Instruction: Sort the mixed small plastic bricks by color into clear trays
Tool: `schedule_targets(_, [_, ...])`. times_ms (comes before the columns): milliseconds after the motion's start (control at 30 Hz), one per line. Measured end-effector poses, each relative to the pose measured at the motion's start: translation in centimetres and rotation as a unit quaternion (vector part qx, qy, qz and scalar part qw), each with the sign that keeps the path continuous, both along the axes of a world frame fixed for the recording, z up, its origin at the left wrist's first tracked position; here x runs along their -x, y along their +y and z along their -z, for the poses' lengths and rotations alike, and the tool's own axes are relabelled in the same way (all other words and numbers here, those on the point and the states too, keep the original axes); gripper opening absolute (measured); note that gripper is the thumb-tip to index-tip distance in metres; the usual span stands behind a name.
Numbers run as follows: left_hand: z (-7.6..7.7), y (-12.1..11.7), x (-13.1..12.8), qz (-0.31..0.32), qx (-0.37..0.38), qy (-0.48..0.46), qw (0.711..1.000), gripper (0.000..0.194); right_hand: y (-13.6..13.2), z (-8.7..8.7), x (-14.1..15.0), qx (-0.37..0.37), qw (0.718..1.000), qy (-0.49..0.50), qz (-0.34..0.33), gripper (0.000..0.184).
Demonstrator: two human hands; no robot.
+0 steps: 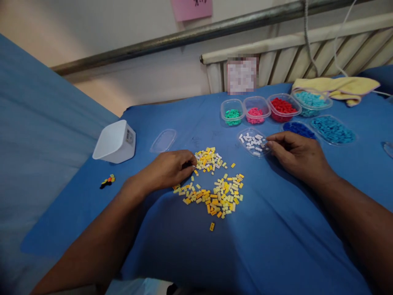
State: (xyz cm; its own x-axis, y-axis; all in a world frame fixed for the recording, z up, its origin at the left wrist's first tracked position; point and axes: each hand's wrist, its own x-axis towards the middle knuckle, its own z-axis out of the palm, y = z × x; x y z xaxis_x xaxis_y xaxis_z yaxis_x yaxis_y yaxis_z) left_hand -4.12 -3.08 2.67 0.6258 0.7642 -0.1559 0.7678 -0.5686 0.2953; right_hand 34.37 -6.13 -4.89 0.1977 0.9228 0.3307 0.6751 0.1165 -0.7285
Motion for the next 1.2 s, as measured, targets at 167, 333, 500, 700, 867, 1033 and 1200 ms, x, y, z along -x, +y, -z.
schedule_targets(167, [0.8,0.0,-0.6,-0.004,-0.020,0.003,1.000,0.015,-0.1,0.2,-0.1,-0.009,1.000,-0.015,-0.015,0.030])
schedule_targets(333, [0.5,0.3,-0.4,-0.070,0.039,-0.095,0.992,0.014,-0.8,0.5,0.2,-0.076,0.989,-0.088,-0.086,0.026])
schedule_targets(500, [-0.1,-0.2,-0.7,-0.034,0.030,-0.026,0.999,0.014,-1.8,0.3,1.4,-0.121,0.959,-0.148,-0.211,0.021])
schedule_targets(700, [-0.3,-0.7,-1.0,-0.009,0.001,0.061,0.998,0.020,-2.5,0.1,2.4,-0.121,0.944,-0.147,-0.271,0.017])
schedule_targets(867, [-0.2,-0.5,-0.9,-0.044,0.030,-0.014,0.998,0.015,-2.8,-0.2,2.9,-0.123,0.941,-0.136,-0.284,0.016])
schedule_targets(1033, [0.9,-2.1,-3.8,-0.119,0.250,-0.329,0.903,0.024,-4.0,-1.6,5.2,-0.141,0.931,-0.099,-0.323,0.018])
schedule_targets(1200, [2.7,-4.0,-6.8,-0.103,0.333,-0.408,0.844,0.032,-5.0,-2.4,7.4,-0.126,0.922,-0.041,-0.363,0.020])
